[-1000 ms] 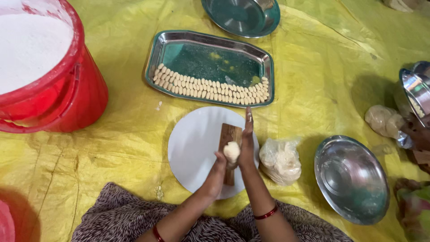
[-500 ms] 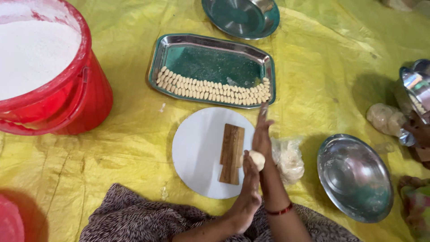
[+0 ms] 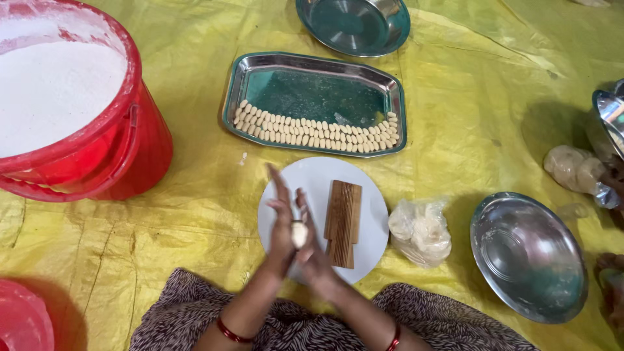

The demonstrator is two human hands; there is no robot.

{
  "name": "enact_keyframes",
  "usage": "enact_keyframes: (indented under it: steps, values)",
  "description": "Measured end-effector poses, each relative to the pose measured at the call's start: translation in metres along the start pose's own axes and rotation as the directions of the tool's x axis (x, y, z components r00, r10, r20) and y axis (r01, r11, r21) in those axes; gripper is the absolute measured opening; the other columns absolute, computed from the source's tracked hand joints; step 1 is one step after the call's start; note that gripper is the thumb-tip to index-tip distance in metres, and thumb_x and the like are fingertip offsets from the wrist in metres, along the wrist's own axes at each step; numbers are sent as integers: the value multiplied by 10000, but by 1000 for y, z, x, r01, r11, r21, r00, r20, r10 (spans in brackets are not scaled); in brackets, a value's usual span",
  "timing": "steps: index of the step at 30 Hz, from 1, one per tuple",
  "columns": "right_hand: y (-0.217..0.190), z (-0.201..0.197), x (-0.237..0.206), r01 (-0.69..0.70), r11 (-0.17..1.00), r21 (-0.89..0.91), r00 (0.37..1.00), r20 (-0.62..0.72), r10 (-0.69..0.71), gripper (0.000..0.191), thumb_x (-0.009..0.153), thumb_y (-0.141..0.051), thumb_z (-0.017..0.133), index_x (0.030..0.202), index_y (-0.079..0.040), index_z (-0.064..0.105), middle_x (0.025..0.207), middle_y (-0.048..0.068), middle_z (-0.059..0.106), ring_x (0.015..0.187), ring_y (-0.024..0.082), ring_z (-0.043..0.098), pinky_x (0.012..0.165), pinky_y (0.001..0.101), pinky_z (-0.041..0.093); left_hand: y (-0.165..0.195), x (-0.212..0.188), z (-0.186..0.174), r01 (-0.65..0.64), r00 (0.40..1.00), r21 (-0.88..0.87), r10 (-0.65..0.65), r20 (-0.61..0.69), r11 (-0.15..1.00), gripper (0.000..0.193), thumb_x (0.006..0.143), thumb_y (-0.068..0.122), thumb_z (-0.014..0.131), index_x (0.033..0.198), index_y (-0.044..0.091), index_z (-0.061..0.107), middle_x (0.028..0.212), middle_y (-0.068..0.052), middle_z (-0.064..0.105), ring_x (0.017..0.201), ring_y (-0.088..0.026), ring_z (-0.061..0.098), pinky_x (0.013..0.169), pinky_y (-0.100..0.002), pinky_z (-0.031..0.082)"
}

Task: The person rolls small pieces of dough between their palms to form uniform cylindrical shapes, then places them in neat rows on a metal tray. The process is repeated continuously with dough taken from a plastic bag.

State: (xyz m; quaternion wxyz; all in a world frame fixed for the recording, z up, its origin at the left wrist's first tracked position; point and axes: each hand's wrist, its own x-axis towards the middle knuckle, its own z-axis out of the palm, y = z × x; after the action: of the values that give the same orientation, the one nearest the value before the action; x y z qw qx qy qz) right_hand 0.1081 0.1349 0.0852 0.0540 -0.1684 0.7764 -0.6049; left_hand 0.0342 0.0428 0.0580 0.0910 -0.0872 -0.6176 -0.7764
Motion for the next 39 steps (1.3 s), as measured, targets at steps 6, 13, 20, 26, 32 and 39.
enact_keyframes:
  steps: [6,13,20,26,32,39]
  values:
    - [58,-109,46,-171,969,178,896,-382,228,883,979,-719,302,1642,-173,98,1750,71,-80,1615,319,-31,1269,551,111,46,-87,77,215,895,-131,-141,424,968,995,913,825,41,1637,180,-183,1750,-73,-207,1619,-308,-200,1303,-524,-42]
    - [49,-45,11,216,932,292,971,-162,-174,1060,957,-872,168,1678,-104,53,1789,110,-19,1655,337,-23,1338,556,58,27,-61,56,-132,968,311,55,245,941,884,973,773,-108,1672,233,-74,1792,-81,-106,1651,-377,-133,1322,-611,-107]
    - [-35,16,-21,182,983,-22,976,122,-178,1146,875,-934,108,1618,-134,-245,1746,172,-230,1633,400,-192,1318,628,6,-19,35,-32,-184,974,204,206,-91,962,942,966,851,-7,1688,253,-104,1768,-56,-220,1650,-337,-143,1356,-565,-32]
    - [4,-38,8,57,998,35,991,-120,-52,1080,929,-870,35,1662,-76,62,1777,158,-66,1639,378,-40,1282,627,120,-34,-54,41,-45,960,-81,65,271,996,929,978,832,71,1675,223,-11,1781,-58,-135,1652,-306,-116,1328,-529,-82]
    - [21,-101,34,62,942,-331,893,-402,-200,918,1016,-801,76,1693,-189,-27,1808,127,-56,1680,365,-55,1363,550,44,-18,-96,75,543,810,-439,-310,497,716,964,1011,775,360,1651,84,153,1742,-211,49,1614,-342,19,1311,-501,27]
    - [-23,-17,22,-229,972,49,961,-145,234,1138,830,-931,286,1652,-178,58,1768,96,7,1589,347,165,1242,534,346,5,-52,34,143,984,-163,-123,125,976,916,943,744,265,1669,217,78,1767,-110,43,1596,-316,87,1244,-511,98]
